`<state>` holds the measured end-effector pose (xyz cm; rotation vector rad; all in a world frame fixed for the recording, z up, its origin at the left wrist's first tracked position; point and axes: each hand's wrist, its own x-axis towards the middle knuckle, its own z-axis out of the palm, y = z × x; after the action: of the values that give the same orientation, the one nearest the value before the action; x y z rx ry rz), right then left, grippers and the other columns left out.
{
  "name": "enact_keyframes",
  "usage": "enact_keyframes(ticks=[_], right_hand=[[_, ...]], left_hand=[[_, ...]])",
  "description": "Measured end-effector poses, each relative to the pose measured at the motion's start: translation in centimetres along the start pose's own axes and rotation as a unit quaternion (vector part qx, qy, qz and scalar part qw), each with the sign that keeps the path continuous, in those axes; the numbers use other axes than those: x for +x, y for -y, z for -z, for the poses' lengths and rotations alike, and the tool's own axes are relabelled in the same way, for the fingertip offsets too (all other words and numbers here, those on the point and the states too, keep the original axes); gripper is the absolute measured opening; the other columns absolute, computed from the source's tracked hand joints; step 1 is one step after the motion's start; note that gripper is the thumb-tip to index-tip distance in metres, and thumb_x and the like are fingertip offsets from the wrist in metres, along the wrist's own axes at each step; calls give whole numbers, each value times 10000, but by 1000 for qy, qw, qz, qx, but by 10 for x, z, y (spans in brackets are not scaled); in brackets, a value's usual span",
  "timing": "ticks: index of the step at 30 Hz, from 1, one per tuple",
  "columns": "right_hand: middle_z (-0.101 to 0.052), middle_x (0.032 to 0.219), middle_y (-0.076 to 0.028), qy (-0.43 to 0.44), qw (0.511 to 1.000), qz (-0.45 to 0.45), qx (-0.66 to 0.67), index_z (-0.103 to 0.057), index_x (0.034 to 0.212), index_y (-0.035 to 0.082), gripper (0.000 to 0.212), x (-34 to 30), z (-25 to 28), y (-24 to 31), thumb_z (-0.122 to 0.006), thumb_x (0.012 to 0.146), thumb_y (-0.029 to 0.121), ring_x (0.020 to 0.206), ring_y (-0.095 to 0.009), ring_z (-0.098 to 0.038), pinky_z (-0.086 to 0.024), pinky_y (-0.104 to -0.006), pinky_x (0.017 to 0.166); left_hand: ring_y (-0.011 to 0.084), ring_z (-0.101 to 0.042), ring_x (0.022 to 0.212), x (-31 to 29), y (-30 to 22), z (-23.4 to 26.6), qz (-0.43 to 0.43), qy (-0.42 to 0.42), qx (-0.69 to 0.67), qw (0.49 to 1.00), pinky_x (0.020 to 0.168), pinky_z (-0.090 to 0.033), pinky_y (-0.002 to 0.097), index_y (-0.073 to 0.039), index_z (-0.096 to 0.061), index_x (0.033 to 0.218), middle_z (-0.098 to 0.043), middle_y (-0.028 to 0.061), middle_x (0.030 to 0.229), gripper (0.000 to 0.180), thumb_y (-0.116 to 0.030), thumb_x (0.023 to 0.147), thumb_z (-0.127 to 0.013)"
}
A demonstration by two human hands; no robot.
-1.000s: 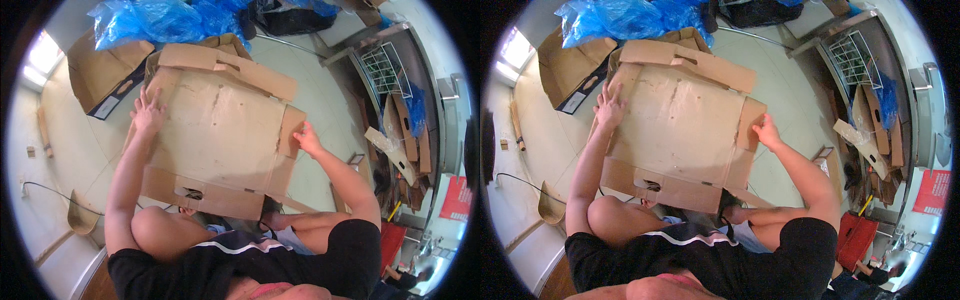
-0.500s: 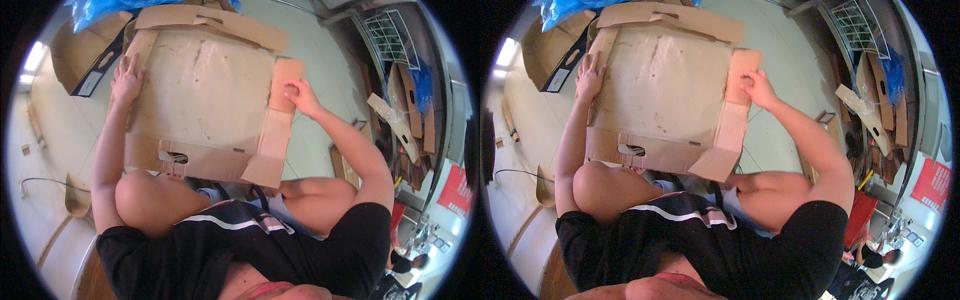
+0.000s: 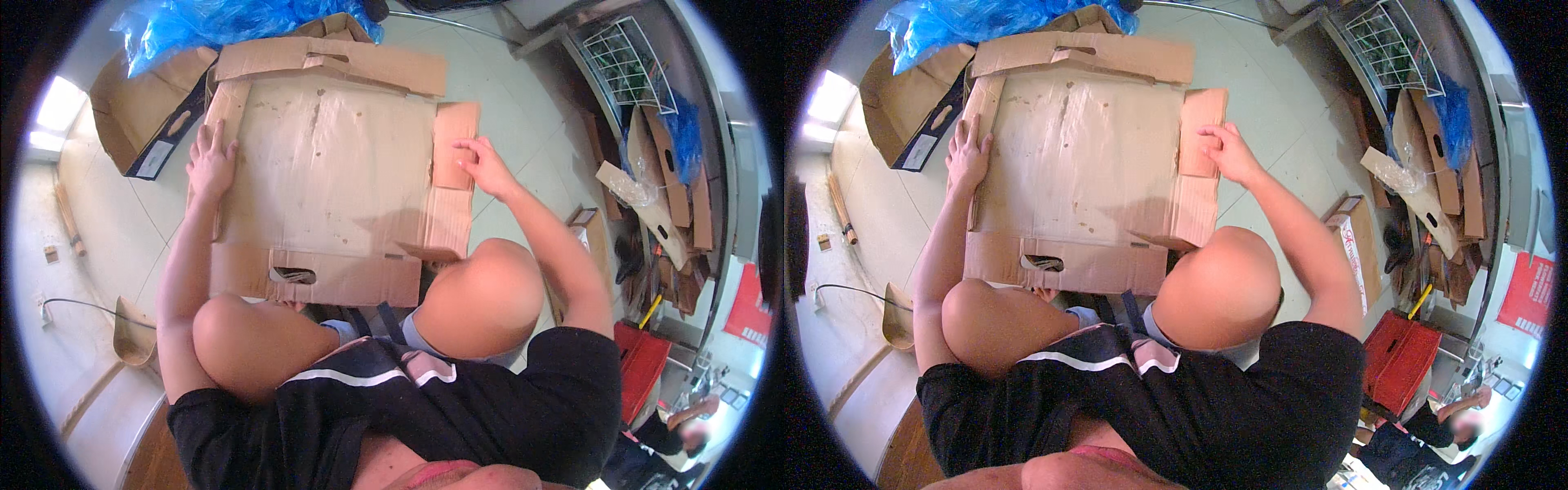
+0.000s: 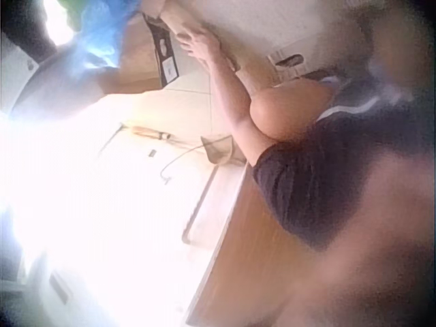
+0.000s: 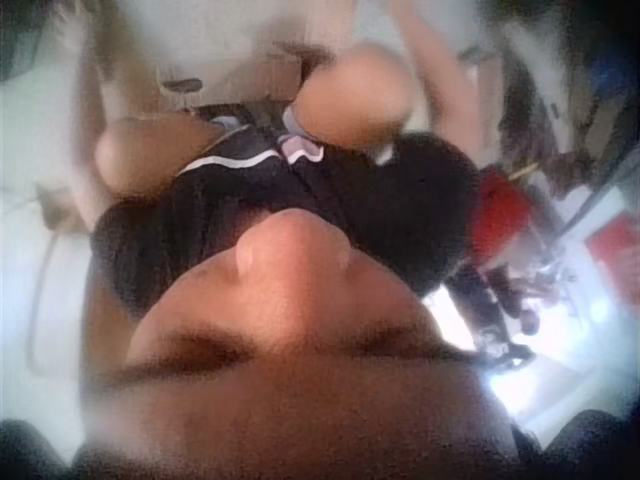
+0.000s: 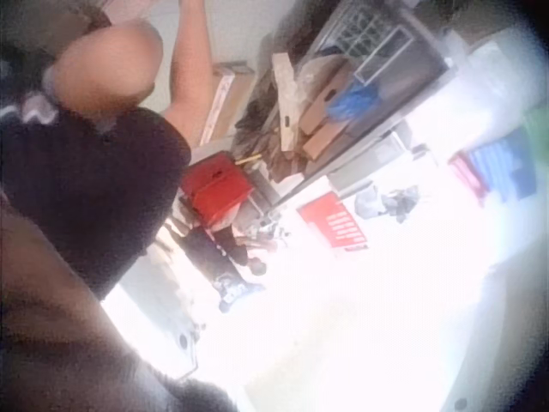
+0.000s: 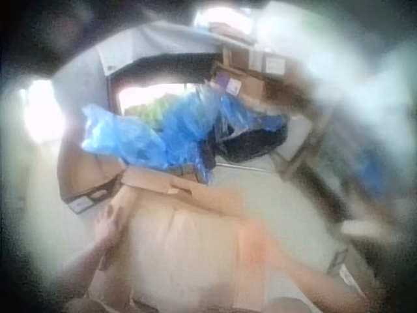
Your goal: The person assembles cardboard boxes by folding the flaps and interlocking the pre-cut tabs to form a rectangular base.
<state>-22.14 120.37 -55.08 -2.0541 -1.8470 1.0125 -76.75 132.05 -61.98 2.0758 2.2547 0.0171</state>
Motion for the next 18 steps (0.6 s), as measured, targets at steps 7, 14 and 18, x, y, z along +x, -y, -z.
enact_keyframes(ticks=[7,14,18], right_hand=[[-199,1578,-310,38,993,-31,106,-204,1619,5,1151,-35,-10,36,-796,820,584,1504,-421,-247,-268,-466,1232],[135,1639,-372,63,993,-6,99,-38,1609,-72,1423,-32,-12,62,-873,696,632,1568,-458,27,-168,-495,1266],[89,1624,-422,61,993,-5,102,-49,1591,-112,1455,-35,-14,55,-897,654,611,1571,-455,-1,-169,-483,1267]], left_hand=[[377,-275,1524,0,2,-2,8,4,-22,1000,1151,-343,600,-359,-287,1621,-230,106,1698,637,-527,1036,-474],[400,-295,1511,-3,7,-7,8,-18,-59,998,1158,-329,607,-360,-299,1618,-243,118,1693,642,-541,1027,-476],[401,-298,1509,1,2,-10,1,-23,-62,998,1163,-321,599,-361,-325,1608,-246,118,1692,637,-556,1022,-480]])
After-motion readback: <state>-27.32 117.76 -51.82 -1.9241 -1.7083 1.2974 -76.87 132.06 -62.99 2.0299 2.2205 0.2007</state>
